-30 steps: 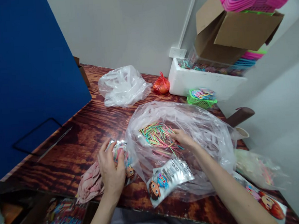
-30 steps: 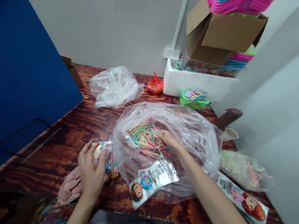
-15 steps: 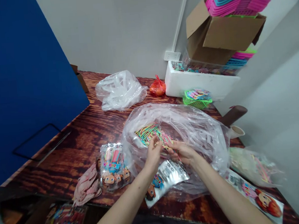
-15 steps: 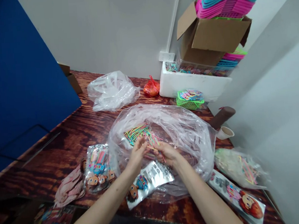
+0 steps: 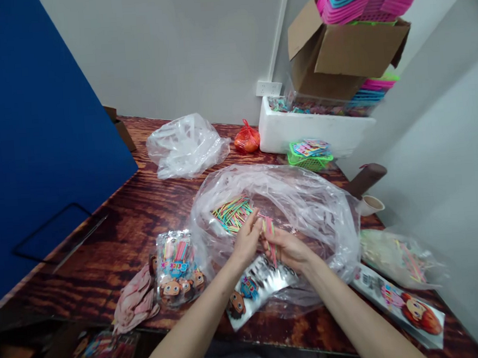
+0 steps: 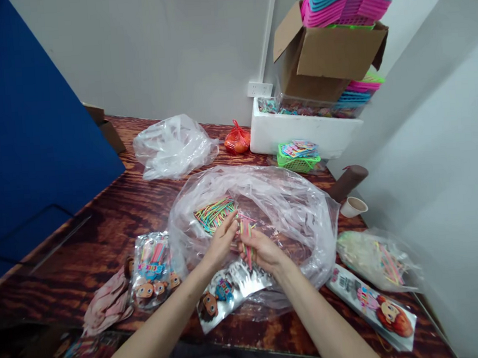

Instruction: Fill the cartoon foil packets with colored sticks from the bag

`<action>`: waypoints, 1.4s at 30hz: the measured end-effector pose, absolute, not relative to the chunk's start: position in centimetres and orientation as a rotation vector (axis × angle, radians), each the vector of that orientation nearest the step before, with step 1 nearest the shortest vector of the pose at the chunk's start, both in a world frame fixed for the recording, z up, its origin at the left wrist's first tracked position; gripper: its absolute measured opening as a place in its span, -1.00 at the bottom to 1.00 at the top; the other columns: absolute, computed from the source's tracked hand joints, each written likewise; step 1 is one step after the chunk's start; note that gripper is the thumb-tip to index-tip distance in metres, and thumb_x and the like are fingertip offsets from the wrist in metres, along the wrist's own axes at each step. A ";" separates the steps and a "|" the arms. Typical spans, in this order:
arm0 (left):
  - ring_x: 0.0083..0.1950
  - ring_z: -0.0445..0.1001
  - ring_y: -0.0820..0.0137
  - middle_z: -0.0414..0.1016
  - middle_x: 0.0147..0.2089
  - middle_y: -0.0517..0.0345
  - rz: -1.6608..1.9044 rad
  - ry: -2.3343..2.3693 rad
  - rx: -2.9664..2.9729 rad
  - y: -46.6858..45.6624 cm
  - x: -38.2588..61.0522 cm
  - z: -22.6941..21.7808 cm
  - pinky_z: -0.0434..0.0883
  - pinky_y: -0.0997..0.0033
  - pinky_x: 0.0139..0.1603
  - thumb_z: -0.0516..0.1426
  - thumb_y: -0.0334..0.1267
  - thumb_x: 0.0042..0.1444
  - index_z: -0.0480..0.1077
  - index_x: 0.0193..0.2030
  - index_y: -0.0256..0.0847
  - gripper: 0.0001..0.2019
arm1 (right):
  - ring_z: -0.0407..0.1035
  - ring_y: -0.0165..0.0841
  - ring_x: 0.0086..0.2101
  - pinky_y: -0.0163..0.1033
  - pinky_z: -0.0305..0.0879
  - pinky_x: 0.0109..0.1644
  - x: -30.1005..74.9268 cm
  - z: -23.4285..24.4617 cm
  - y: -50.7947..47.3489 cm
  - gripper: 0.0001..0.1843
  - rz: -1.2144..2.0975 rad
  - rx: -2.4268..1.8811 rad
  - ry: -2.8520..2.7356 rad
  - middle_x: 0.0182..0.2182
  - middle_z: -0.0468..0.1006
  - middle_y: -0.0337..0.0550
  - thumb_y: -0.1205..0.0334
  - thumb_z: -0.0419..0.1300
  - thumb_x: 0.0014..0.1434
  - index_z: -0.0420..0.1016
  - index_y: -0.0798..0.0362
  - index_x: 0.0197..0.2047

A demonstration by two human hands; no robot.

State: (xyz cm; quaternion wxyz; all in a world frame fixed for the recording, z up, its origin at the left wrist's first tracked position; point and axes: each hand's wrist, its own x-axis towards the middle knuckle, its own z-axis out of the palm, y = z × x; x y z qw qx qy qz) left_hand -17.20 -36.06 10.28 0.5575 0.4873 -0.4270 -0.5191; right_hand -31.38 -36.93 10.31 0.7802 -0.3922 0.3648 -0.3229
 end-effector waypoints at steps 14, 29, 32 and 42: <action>0.00 0.36 0.13 0.44 -0.03 -0.04 -0.414 -2.010 1.652 -26.5 -15.7 7.4 0.29 0.14 0.00 0.06 -0.30 0.23 0.39 0.03 -0.19 -0.75 | 0.35 -0.32 -0.32 -0.26 0.22 -0.18 -36.2 2.8 -33.8 -0.78 -1.226 -1.275 1.210 -0.37 0.50 -0.23 0.07 0.19 0.18 0.41 0.00 -0.16; -0.18 0.34 0.25 0.37 -0.29 0.10 -0.415 -1.887 1.720 -27.6 -15.6 5.6 0.28 0.30 -0.15 0.12 -0.39 0.20 0.31 -0.35 -0.22 -0.90 | 0.34 -0.34 -0.54 -0.28 0.19 -0.37 -35.4 4.8 -35.9 -0.79 -0.937 -1.617 1.546 -0.52 0.52 -0.24 0.14 0.02 0.19 0.41 0.00 -0.39; -0.21 0.35 0.27 0.36 -0.32 0.11 -0.397 -1.865 1.679 -27.7 -15.3 5.2 0.28 0.32 -0.17 0.08 -0.36 0.24 0.30 -0.40 -0.22 -0.83 | 0.39 -0.29 -0.48 -0.25 0.22 -0.34 -35.4 5.0 -36.5 -0.77 -0.956 -1.654 1.547 -0.51 0.54 -0.20 0.12 0.04 0.18 0.42 0.01 -0.42; -0.14 0.45 0.24 0.50 -0.22 0.04 -0.324 -1.911 1.660 -27.8 -14.4 6.0 0.36 0.27 -0.10 -0.07 -0.30 0.34 0.46 -0.09 -0.20 -0.72 | 0.44 -0.23 -0.09 -0.18 0.26 0.02 -34.7 7.8 -33.6 -0.72 -1.132 -1.596 1.184 -0.12 0.61 -0.12 0.10 0.08 0.28 0.57 0.00 -0.12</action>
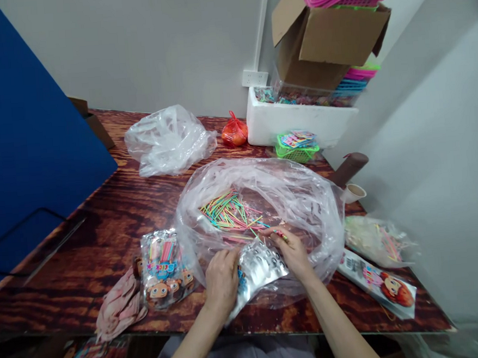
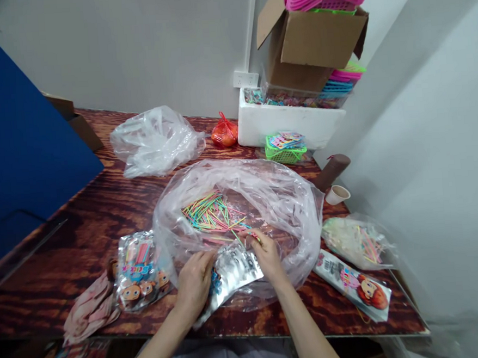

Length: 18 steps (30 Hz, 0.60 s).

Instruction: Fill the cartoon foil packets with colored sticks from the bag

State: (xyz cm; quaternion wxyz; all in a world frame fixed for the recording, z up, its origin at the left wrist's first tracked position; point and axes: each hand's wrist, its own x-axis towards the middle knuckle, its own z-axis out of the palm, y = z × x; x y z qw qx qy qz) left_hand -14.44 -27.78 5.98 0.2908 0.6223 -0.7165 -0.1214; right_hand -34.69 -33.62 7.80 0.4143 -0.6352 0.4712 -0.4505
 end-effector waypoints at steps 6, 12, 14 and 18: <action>-0.17 0.47 0.27 0.48 -0.20 0.04 -0.336 -1.809 1.634 -27.8 -13.7 7.5 0.37 0.31 -0.16 -0.08 -0.29 0.34 0.46 0.03 -0.16 -0.68 | 0.43 -0.24 -0.06 -0.18 0.25 0.06 -33.7 9.3 -31.9 -0.74 -1.142 -1.620 1.093 -0.10 0.61 -0.13 0.14 0.09 0.29 0.58 -0.03 -0.10; -0.23 0.48 0.30 0.46 -0.25 0.07 -0.406 -1.646 1.574 -28.0 -12.8 8.4 0.36 0.34 -0.18 -0.02 -0.23 0.31 0.49 -0.16 -0.20 -0.74 | 0.44 -0.25 -0.09 -0.17 0.25 0.05 -32.9 10.4 -31.3 -0.76 -1.151 -1.622 1.039 -0.12 0.61 -0.14 0.20 0.10 0.28 0.59 -0.05 -0.10; -0.22 0.48 0.30 0.50 -0.25 0.08 -0.445 -1.571 1.555 -28.0 -12.4 8.6 0.36 0.35 -0.17 0.04 -0.23 0.26 0.49 -0.22 -0.20 -0.80 | 0.45 -0.25 -0.09 -0.17 0.26 0.05 -32.7 10.6 -31.1 -0.76 -1.151 -1.615 1.021 -0.13 0.61 -0.14 0.20 0.10 0.28 0.59 -0.05 -0.11; -0.26 0.48 0.32 0.51 -0.32 0.14 -0.517 -1.470 1.538 -27.8 -11.8 8.8 0.35 0.38 -0.23 0.10 -0.21 0.21 0.48 -0.31 -0.18 -0.84 | 0.44 -0.26 -0.08 -0.17 0.25 0.08 -32.5 10.8 -30.8 -0.76 -1.119 -1.602 1.003 -0.12 0.61 -0.15 0.17 0.10 0.30 0.58 -0.05 -0.11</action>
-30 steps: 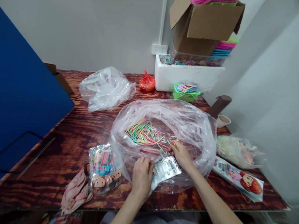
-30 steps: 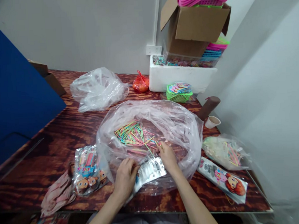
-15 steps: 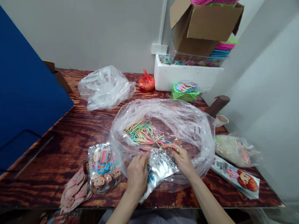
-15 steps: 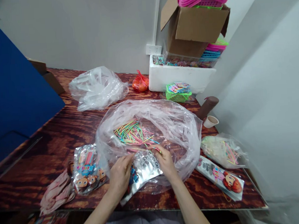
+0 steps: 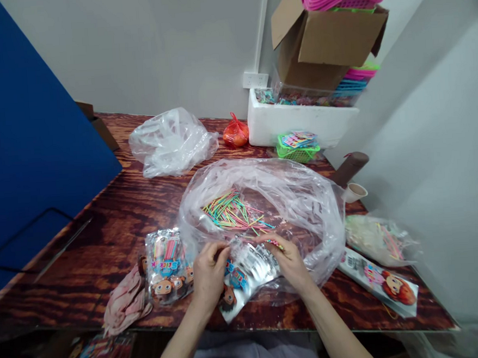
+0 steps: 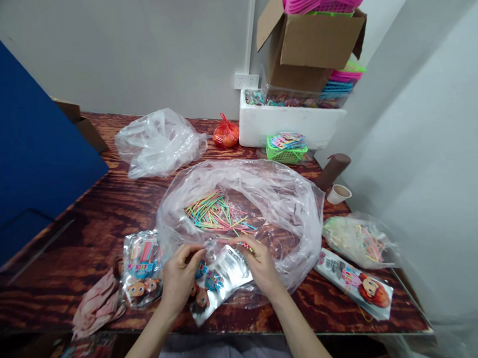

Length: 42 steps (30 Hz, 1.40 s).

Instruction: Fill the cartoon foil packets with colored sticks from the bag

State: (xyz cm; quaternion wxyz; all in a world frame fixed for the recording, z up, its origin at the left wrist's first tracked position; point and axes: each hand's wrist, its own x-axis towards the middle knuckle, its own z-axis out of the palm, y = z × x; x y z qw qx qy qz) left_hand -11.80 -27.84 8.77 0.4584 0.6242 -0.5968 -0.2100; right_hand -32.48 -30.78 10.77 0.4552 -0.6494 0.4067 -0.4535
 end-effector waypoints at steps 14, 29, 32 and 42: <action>-0.21 0.46 0.33 0.50 -0.27 0.11 -0.579 -1.412 1.480 -27.4 -11.1 9.1 0.35 0.38 -0.17 0.05 -0.17 0.26 0.49 -0.26 -0.19 -0.77 | 0.45 -0.23 -0.06 -0.14 0.28 0.08 -32.0 10.1 -30.5 -0.73 -1.086 -1.619 1.026 -0.11 0.61 -0.12 0.14 0.09 0.31 0.59 -0.04 -0.07; -0.22 0.44 0.35 0.47 -0.28 0.14 -0.621 -1.433 1.474 -27.3 -11.4 8.8 0.33 0.41 -0.18 0.05 -0.19 0.27 0.50 -0.25 -0.20 -0.77 | 0.44 -0.24 -0.05 -0.17 0.27 0.07 -32.0 10.0 -30.3 -0.72 -1.088 -1.608 1.014 -0.10 0.61 -0.13 0.12 0.08 0.32 0.59 -0.05 -0.06; -0.23 0.45 0.35 0.48 -0.29 0.14 -0.615 -1.438 1.471 -27.4 -11.4 8.9 0.33 0.41 -0.19 0.05 -0.19 0.26 0.50 -0.27 -0.19 -0.77 | 0.45 -0.25 -0.06 -0.17 0.27 0.07 -31.9 10.0 -30.3 -0.73 -1.086 -1.602 1.021 -0.10 0.61 -0.14 0.11 0.09 0.32 0.59 -0.05 -0.07; -0.28 0.44 0.37 0.46 -0.34 0.16 -0.604 -1.442 1.451 -27.3 -11.6 9.0 0.33 0.43 -0.24 0.06 -0.18 0.26 0.49 -0.30 -0.19 -0.77 | 0.45 -0.25 -0.06 -0.18 0.27 0.08 -31.7 10.3 -30.2 -0.74 -1.081 -1.606 1.012 -0.10 0.61 -0.13 0.14 0.09 0.31 0.59 -0.04 -0.08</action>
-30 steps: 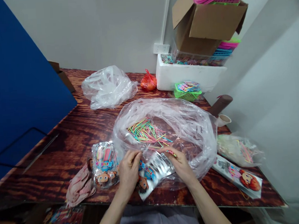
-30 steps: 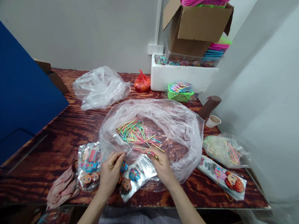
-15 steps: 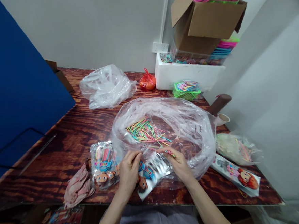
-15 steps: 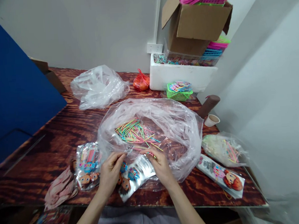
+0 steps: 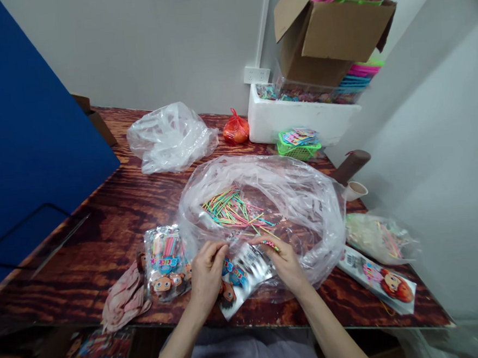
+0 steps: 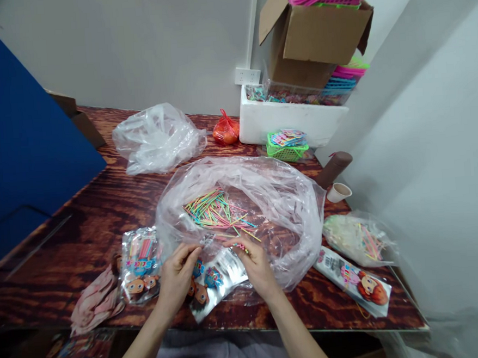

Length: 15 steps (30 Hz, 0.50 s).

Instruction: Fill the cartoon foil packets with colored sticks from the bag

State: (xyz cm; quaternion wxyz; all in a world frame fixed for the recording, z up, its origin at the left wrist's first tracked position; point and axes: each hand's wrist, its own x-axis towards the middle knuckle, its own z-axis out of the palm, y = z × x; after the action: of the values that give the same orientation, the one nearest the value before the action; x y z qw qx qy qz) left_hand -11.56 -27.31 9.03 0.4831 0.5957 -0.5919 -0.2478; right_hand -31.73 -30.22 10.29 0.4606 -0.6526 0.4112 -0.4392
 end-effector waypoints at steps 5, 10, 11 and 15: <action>-0.25 0.44 0.37 0.45 -0.32 0.15 -0.615 -1.444 1.444 -27.2 -11.5 8.8 0.32 0.42 -0.22 0.06 -0.18 0.27 0.48 -0.29 -0.20 -0.78 | 0.44 -0.26 -0.07 -0.19 0.27 0.08 -31.8 10.0 -30.2 -0.73 -1.071 -1.604 1.017 -0.11 0.61 -0.13 0.14 0.08 0.32 0.59 -0.04 -0.08; -0.23 0.43 0.36 0.45 -0.30 0.14 -0.639 -1.461 1.430 -26.8 -11.6 9.1 0.32 0.41 -0.19 0.04 -0.20 0.29 0.49 -0.25 -0.18 -0.78 | 0.45 -0.24 -0.07 -0.18 0.27 0.08 -31.8 9.6 -30.3 -0.73 -1.070 -1.597 1.027 -0.12 0.61 -0.13 0.10 0.09 0.31 0.59 -0.03 -0.10; -0.22 0.43 0.36 0.45 -0.30 0.14 -0.644 -1.463 1.427 -26.7 -11.6 9.2 0.32 0.41 -0.18 0.04 -0.20 0.29 0.49 -0.24 -0.18 -0.78 | 0.45 -0.24 -0.07 -0.17 0.28 0.08 -31.8 9.6 -30.4 -0.73 -1.074 -1.589 1.030 -0.12 0.62 -0.13 0.09 0.09 0.31 0.59 -0.02 -0.11; -0.19 0.44 0.34 0.46 -0.27 0.13 -0.696 -1.473 1.396 -26.4 -11.9 9.3 0.33 0.39 -0.14 0.05 -0.19 0.29 0.50 -0.24 -0.17 -0.78 | 0.46 -0.23 -0.10 -0.18 0.30 0.03 -31.7 10.0 -30.7 -0.74 -1.095 -1.581 1.053 -0.15 0.62 -0.14 0.08 0.12 0.29 0.59 -0.02 -0.15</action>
State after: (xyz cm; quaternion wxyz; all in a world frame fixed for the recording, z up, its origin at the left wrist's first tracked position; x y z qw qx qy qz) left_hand -11.94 -26.41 9.32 0.4775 0.5716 -0.6032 -0.2851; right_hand -31.66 -30.74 9.96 0.4568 -0.6416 0.4272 -0.4441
